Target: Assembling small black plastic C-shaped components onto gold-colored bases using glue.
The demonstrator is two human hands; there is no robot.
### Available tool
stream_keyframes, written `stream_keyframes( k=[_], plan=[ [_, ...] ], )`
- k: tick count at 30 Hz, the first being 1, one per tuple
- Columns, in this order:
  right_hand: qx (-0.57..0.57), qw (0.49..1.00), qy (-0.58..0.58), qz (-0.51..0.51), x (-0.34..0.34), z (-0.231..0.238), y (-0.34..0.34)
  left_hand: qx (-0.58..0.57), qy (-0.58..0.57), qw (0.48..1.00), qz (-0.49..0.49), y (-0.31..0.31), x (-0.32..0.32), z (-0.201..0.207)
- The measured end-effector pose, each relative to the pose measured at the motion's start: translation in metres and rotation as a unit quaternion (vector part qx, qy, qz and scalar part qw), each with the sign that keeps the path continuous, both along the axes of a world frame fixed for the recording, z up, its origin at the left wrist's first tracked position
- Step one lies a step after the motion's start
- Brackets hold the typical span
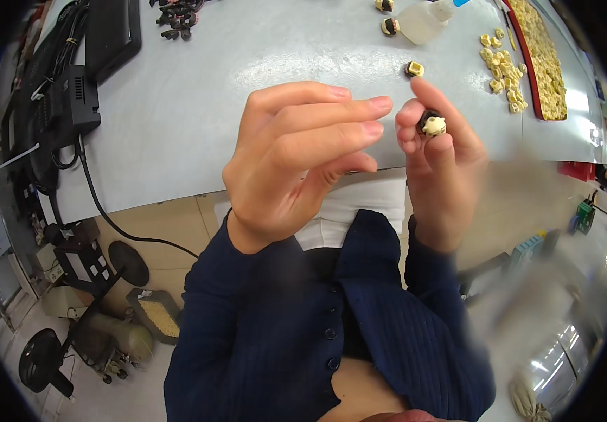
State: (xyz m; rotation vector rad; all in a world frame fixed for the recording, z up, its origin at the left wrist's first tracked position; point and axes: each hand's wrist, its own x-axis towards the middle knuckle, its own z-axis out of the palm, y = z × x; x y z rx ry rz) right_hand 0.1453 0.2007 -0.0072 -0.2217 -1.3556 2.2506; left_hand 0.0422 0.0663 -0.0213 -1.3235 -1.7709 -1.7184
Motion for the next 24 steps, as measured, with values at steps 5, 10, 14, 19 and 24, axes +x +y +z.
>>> stream_keyframes(
  k=[5,10,14,19,24],
  plan=[
    [0.068,0.997,-0.025,0.028,0.004,0.0,0.0,-0.023,0.002,1.0,-0.012,-0.005,-0.001,0.002],
    [0.093,0.989,-0.108,0.042,0.0,0.021,-0.009,-0.049,0.032,0.998,-0.019,-0.005,-0.002,0.004],
    [0.09,0.978,-0.175,0.072,0.0,0.028,-0.008,-0.104,0.042,0.994,-0.009,-0.007,0.0,0.007],
    [-0.01,0.978,-0.181,0.103,-0.003,0.032,-0.011,-0.145,0.007,0.989,-0.022,-0.008,0.002,0.015],
    [-0.066,0.977,-0.111,0.171,0.005,0.018,-0.002,-0.132,0.019,0.991,0.029,-0.005,0.005,0.013]
  ],
)
